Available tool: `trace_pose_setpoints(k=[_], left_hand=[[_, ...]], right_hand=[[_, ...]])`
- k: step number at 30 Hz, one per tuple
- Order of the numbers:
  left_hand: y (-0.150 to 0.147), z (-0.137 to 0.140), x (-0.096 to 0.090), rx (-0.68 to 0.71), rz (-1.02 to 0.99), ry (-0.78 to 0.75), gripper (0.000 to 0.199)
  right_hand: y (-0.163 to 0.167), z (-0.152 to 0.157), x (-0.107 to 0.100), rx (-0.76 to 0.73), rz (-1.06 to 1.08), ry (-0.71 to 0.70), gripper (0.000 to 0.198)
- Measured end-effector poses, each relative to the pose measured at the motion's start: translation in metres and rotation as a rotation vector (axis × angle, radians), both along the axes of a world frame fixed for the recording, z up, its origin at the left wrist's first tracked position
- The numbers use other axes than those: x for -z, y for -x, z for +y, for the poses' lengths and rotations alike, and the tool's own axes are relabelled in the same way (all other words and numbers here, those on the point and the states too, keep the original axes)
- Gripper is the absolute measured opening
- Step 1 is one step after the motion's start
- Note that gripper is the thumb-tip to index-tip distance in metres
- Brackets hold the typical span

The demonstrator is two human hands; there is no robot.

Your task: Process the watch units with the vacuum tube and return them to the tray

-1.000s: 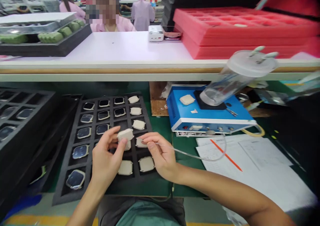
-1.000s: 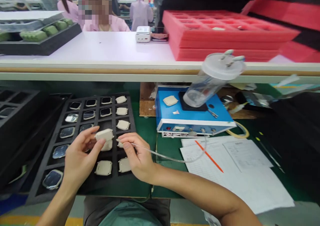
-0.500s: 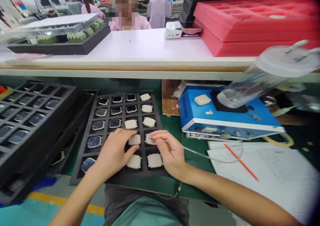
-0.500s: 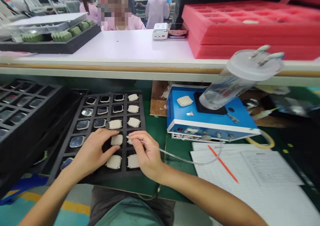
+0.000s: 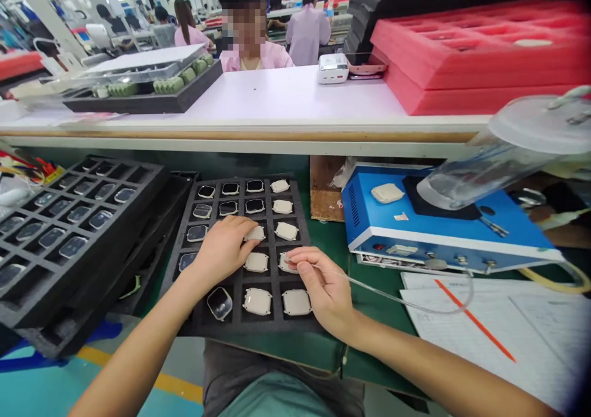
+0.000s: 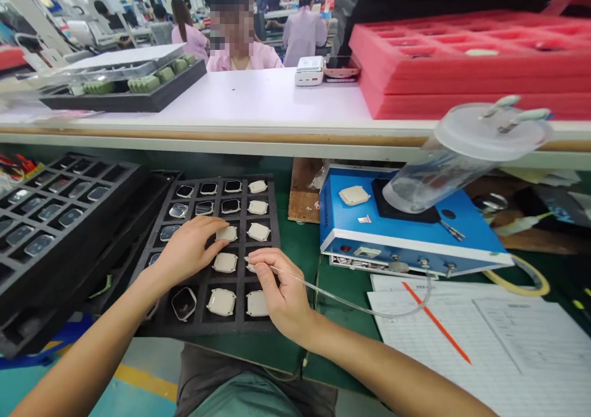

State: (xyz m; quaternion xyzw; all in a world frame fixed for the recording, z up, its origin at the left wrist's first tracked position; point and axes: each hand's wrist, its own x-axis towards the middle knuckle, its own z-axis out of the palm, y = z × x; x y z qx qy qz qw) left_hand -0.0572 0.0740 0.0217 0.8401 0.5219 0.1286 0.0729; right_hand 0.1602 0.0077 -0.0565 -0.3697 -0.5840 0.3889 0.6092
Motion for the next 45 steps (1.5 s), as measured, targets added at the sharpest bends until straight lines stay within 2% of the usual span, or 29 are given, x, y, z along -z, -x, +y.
trace_pose_setpoints(k=[3,8,14,17,19,22,25,29,32,34,37,45], left_hand=[[-0.005,0.023,-0.003,0.067,0.086,0.006,0.024],[-0.008,0.032,-0.007,0.177,0.2,-0.001,0.029],[-0.016,0.064,-0.004,0.005,0.202,-0.058,0.03],[-0.026,0.085,-0.003,-0.075,0.122,-0.015,0.033],[-0.029,0.088,-0.006,-0.114,0.028,0.018,0.032],[-0.026,0.062,-0.01,-0.17,-0.115,0.019,0.03],[-0.029,0.007,-0.006,-0.225,-0.329,0.028,0.034],[-0.046,-0.055,0.013,-0.346,-0.978,0.271,0.029],[-0.059,-0.07,0.026,-0.407,-1.23,0.353,0.025],[-0.063,-0.07,0.03,-0.424,-1.275,0.375,0.027],[-0.065,-0.07,0.03,-0.414,-1.218,0.399,0.027],[-0.067,-0.075,0.029,-0.403,-1.169,0.303,0.02]], right_hand=[[0.001,0.004,-0.006,0.012,-0.02,-0.039,0.02],[-0.002,0.011,-0.014,0.048,-0.038,-0.122,0.019],[-0.005,0.009,-0.012,0.049,-0.037,-0.119,0.021],[-0.003,0.006,-0.007,0.026,-0.041,-0.07,0.021],[-0.003,0.004,-0.003,0.014,-0.021,-0.043,0.021],[-0.003,-0.001,0.0,0.013,-0.005,-0.013,0.02],[-0.004,-0.004,0.0,0.043,-0.033,-0.028,0.02],[-0.006,-0.005,-0.002,0.092,-0.043,-0.103,0.019],[-0.008,-0.006,-0.003,0.088,-0.054,-0.122,0.02],[-0.008,-0.005,-0.004,0.08,-0.069,-0.137,0.021],[-0.008,-0.005,-0.005,0.064,-0.098,-0.169,0.02],[-0.009,-0.004,-0.006,0.052,-0.096,-0.172,0.02]])
